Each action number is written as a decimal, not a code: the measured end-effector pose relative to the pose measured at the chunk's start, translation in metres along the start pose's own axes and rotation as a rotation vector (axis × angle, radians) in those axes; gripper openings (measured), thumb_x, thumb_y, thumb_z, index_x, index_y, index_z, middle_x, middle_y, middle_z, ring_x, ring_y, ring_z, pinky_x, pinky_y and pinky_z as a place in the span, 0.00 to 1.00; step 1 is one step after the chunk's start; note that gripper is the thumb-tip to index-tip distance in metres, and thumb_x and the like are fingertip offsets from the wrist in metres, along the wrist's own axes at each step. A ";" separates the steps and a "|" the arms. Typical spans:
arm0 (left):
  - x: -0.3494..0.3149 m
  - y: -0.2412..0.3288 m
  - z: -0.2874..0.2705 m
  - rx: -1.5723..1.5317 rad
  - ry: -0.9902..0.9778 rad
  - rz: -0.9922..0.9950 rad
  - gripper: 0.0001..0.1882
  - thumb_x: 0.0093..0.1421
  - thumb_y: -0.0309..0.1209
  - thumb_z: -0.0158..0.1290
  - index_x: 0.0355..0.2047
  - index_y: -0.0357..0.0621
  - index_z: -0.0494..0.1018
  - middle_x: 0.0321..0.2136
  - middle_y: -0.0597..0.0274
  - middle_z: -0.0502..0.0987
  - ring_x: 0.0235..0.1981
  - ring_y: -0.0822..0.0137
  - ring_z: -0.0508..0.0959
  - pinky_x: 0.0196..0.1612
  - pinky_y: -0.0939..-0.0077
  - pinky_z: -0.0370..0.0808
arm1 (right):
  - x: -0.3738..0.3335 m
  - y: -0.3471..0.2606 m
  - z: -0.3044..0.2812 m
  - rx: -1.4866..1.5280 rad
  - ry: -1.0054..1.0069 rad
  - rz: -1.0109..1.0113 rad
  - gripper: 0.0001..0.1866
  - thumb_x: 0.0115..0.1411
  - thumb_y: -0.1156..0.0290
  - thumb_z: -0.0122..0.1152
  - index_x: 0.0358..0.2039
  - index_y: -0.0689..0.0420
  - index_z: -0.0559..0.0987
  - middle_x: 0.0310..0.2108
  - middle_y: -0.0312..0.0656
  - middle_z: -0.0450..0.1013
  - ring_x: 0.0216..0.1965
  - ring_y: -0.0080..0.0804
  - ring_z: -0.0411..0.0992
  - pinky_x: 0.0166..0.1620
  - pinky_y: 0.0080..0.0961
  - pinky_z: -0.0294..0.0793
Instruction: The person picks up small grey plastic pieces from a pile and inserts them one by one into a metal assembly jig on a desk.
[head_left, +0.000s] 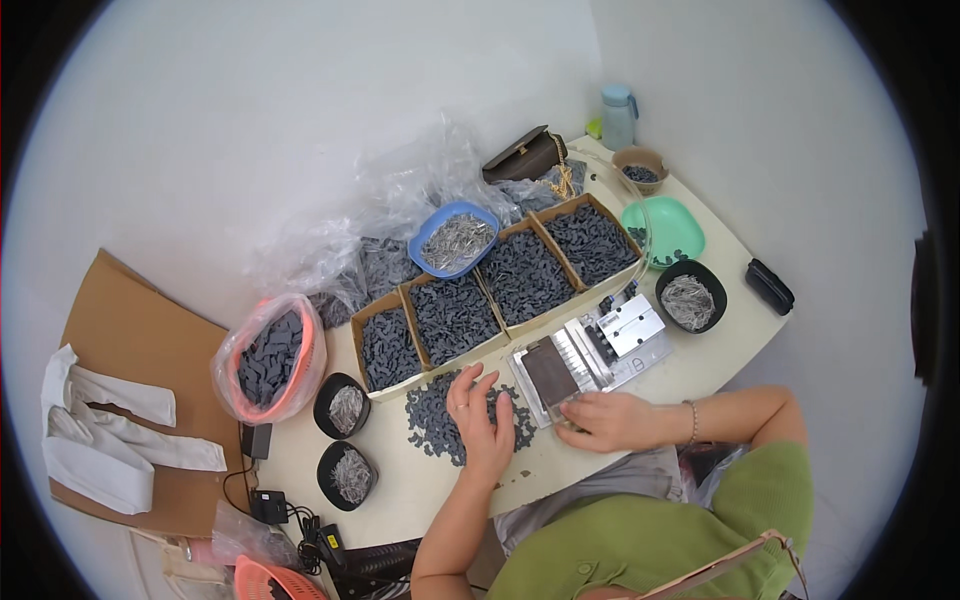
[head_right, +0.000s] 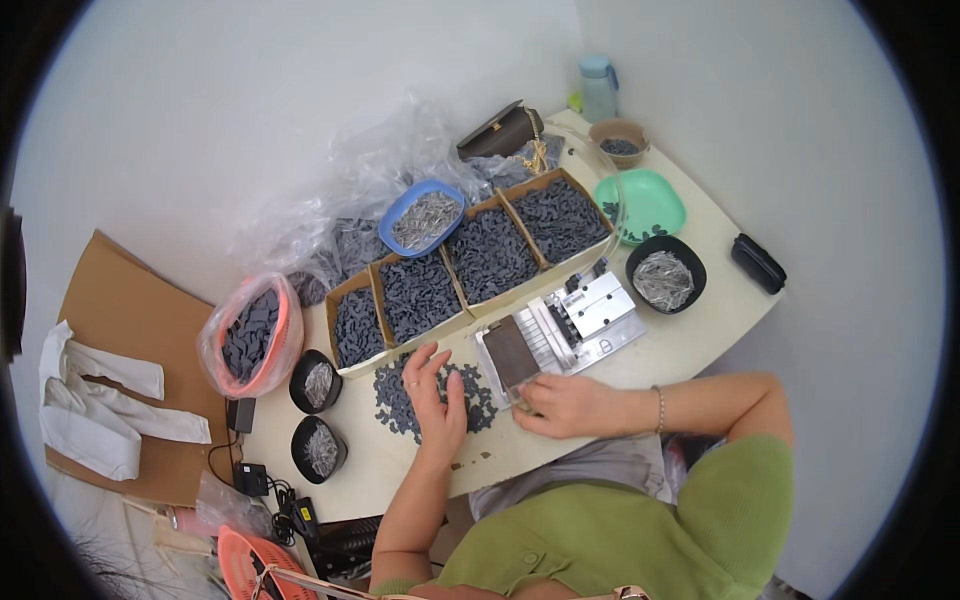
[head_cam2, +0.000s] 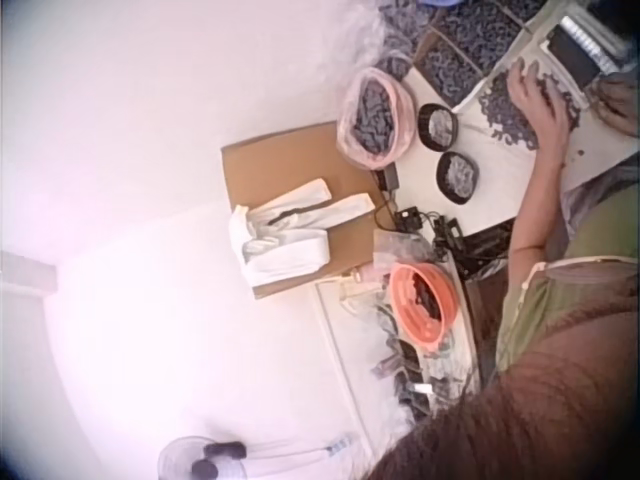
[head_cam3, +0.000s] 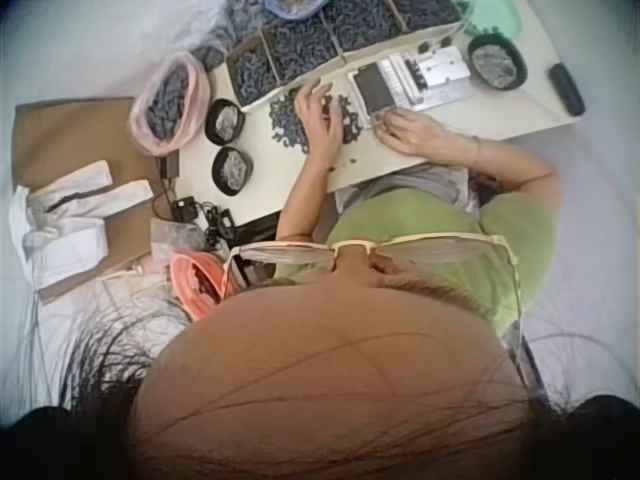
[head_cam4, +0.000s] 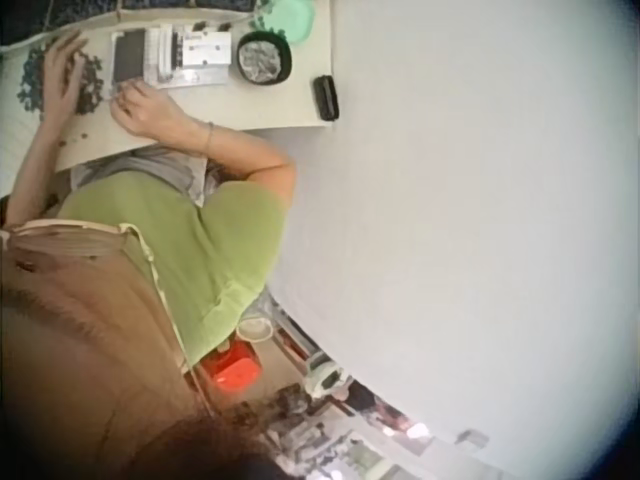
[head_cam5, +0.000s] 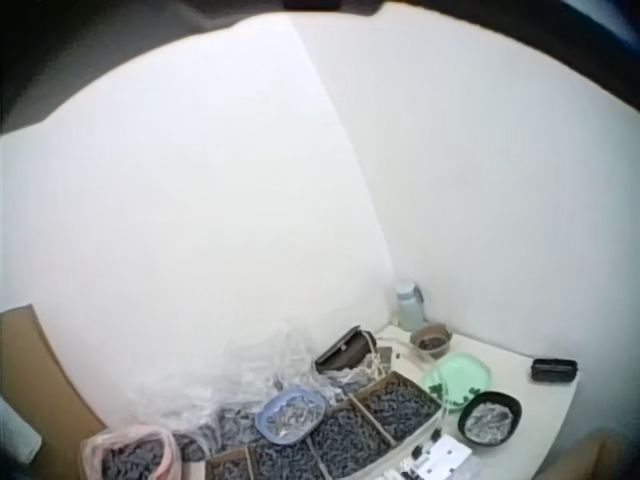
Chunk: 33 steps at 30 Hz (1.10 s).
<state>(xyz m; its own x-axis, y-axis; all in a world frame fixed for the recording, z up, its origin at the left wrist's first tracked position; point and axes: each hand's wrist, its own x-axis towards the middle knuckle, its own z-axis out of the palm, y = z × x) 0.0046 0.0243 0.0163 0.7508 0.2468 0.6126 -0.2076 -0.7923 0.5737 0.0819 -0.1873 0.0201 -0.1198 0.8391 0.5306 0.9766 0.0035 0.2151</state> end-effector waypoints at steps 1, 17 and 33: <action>0.001 0.000 -0.002 -0.002 -0.026 -0.001 0.13 0.56 0.23 0.51 0.42 0.37 0.72 0.47 0.51 0.71 0.52 0.52 0.68 0.57 0.61 0.60 | 0.001 0.006 0.000 0.025 0.054 -0.018 0.12 0.48 0.70 0.56 0.36 0.56 0.76 0.36 0.43 0.75 0.42 0.33 0.71 0.45 0.24 0.71; 0.000 0.029 0.031 0.637 -0.602 0.444 0.10 0.42 0.25 0.52 0.27 0.32 0.75 0.35 0.33 0.77 0.38 0.48 0.79 0.39 0.66 0.77 | 0.060 0.158 0.046 0.531 0.098 0.703 0.17 0.57 0.73 0.56 0.49 0.56 0.73 0.42 0.49 0.73 0.45 0.47 0.72 0.47 0.41 0.71; 0.108 -0.051 -0.089 0.233 0.152 -0.068 0.04 0.57 0.25 0.51 0.30 0.37 0.70 0.23 0.52 0.72 0.23 0.57 0.72 0.29 0.68 0.69 | -0.019 0.208 0.022 0.051 -0.348 0.860 0.06 0.52 0.75 0.59 0.32 0.57 0.75 0.34 0.45 0.73 0.39 0.45 0.73 0.40 0.40 0.73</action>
<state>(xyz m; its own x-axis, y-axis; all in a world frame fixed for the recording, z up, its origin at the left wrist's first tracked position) 0.0407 0.1408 0.1016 0.6516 0.3707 0.6618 0.0031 -0.8738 0.4864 0.2915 -0.1903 0.0369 0.7012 0.6804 0.2130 0.7126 -0.6783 -0.1792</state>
